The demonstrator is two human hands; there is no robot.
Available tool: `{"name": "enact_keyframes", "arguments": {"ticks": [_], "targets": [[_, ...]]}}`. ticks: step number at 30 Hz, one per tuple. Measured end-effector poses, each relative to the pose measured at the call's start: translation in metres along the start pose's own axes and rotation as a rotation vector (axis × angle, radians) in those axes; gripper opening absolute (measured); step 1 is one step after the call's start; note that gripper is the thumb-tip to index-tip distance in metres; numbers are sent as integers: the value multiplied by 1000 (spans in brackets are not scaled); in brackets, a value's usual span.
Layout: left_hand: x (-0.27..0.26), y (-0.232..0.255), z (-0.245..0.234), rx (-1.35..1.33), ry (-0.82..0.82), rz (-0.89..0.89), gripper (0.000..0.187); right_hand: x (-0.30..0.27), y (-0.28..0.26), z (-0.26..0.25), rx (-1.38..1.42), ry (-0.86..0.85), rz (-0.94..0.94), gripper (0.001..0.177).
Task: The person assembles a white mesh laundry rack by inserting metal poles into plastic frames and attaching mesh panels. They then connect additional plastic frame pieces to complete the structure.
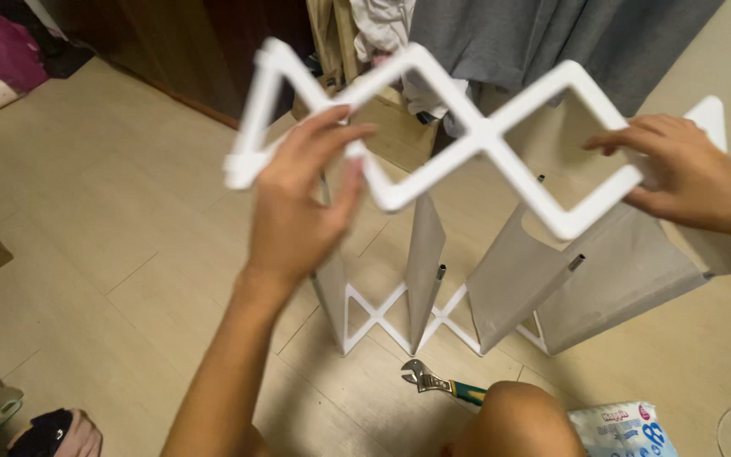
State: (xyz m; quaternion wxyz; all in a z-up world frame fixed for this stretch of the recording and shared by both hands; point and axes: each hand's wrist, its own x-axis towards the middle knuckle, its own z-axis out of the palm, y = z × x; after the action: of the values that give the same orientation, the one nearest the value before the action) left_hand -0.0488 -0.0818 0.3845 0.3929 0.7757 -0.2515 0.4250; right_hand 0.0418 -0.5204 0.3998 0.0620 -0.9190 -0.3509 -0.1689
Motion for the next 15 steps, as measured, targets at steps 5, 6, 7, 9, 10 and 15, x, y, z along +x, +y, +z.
{"name": "enact_keyframes", "arguments": {"ticks": [5,6,7,9,10,15], "targets": [[-21,-77,-11,-27,168,-448,21,-35,73,58,77,-117,89,56],[-26,-94,-11,-27,105,-638,26,-40,80,68,66,-147,144,55],[-33,-111,-7,-31,39,-828,33,-46,85,78,53,-179,200,55],[-50,-137,6,-117,-57,-979,39,-53,91,90,83,-199,247,55],[-57,-149,10,-162,-105,-1054,43,-55,92,92,127,-189,238,56],[-77,-182,35,-410,-130,-1139,47,-52,87,95,192,-290,438,60]]}}
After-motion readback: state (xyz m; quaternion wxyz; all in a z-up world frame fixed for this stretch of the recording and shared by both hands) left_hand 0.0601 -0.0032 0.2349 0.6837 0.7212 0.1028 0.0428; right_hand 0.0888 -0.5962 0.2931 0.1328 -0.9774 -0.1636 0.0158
